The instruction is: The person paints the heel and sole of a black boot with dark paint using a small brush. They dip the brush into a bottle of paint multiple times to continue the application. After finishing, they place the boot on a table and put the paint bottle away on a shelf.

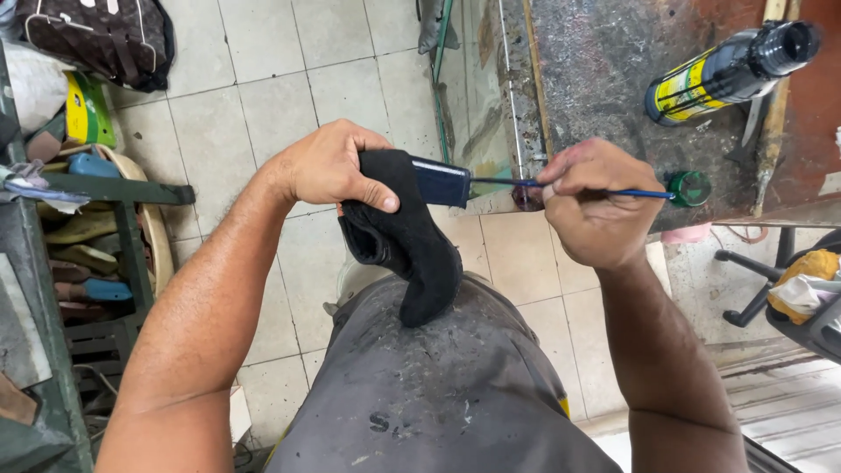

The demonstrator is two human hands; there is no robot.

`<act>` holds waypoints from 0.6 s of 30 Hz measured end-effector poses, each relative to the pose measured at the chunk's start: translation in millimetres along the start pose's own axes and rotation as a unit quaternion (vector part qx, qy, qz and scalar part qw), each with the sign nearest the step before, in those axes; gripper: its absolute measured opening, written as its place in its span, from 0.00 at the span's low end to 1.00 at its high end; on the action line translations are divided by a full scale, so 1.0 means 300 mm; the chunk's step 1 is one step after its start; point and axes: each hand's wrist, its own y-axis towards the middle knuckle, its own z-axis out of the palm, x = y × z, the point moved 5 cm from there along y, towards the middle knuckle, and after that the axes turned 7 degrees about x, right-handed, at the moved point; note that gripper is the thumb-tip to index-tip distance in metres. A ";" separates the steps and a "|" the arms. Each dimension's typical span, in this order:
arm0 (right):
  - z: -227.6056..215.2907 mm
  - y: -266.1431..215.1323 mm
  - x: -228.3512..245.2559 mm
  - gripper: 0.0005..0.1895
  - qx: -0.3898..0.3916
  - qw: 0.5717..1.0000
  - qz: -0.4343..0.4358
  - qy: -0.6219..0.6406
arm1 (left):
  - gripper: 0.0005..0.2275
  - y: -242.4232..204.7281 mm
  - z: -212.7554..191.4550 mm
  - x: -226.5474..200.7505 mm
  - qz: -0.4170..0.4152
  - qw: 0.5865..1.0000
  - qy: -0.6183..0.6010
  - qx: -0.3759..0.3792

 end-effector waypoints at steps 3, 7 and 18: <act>0.003 0.023 0.011 0.10 -0.012 1.000 0.012 0.003 | 0.22 0.006 0.002 0.003 0.007 1.000 -0.004 0.002; -0.022 0.027 -0.023 0.11 -0.032 0.999 0.022 0.003 | 0.23 0.001 0.004 0.010 0.007 1.000 -0.006 0.003; 0.035 0.095 0.035 0.10 -0.015 0.998 0.053 0.042 | 0.24 -0.020 0.002 -0.002 0.012 1.000 -0.015 0.000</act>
